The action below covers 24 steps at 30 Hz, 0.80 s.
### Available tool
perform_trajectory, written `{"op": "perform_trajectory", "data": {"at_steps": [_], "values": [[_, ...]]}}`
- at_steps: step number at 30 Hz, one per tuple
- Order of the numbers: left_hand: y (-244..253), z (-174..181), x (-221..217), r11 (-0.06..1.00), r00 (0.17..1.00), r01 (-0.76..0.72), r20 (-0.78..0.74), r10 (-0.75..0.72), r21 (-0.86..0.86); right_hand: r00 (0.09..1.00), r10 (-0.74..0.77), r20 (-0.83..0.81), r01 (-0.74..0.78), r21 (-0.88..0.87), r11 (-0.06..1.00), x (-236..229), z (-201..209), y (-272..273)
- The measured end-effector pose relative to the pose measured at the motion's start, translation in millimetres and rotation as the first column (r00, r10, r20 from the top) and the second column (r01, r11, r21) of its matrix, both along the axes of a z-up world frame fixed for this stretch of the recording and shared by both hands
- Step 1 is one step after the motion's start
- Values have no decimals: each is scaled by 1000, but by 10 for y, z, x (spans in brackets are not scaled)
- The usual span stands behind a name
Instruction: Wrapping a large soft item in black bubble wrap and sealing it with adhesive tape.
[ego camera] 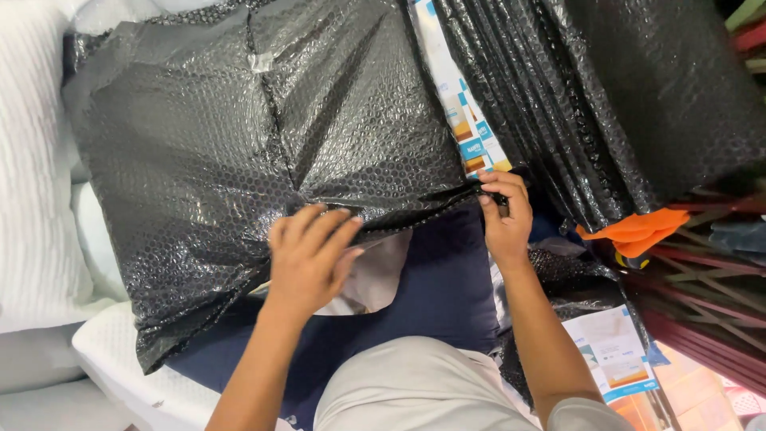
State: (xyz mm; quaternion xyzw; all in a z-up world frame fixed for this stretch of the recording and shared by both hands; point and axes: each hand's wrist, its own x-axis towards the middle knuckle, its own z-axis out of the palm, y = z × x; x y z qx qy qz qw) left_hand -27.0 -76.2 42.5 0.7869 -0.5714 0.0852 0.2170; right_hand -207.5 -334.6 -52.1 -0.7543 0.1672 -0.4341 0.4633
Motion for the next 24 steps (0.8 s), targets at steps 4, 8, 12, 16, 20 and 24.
{"op": "perform_trajectory", "data": {"at_steps": [4, 8, 12, 16, 20, 24], "values": [[-460, -187, -210, 987, 987, 158, -35, -159, -33, 999, 3, 49, -5, 42, 999, -4, -34, 72], [-636, -321, -268, 991, 991, 129, 32, -128, -19, 998, -9, 64, 5, 67, 998, -53, -30, 78], [-787, -246, -336, 983, 981, 176, 88, -171, -58, 999, -10, 45, 13, -72, 997, -78, 66, 59], [-953, -415, -335, 975, 975, 221, 45, -219, -37, 996, 53, 78, -54, 14, 998, -112, -155, -3], [-1011, -321, -287, 979, 980, 192, -46, -195, -67, 997, 26, -77, -14, 154, 988, -122, -435, -111], [-1026, -335, -288, 989, 987, 119, -96, -127, -87, 975, 113, -192, -60, 264, 963, 34, -304, -84]]}}
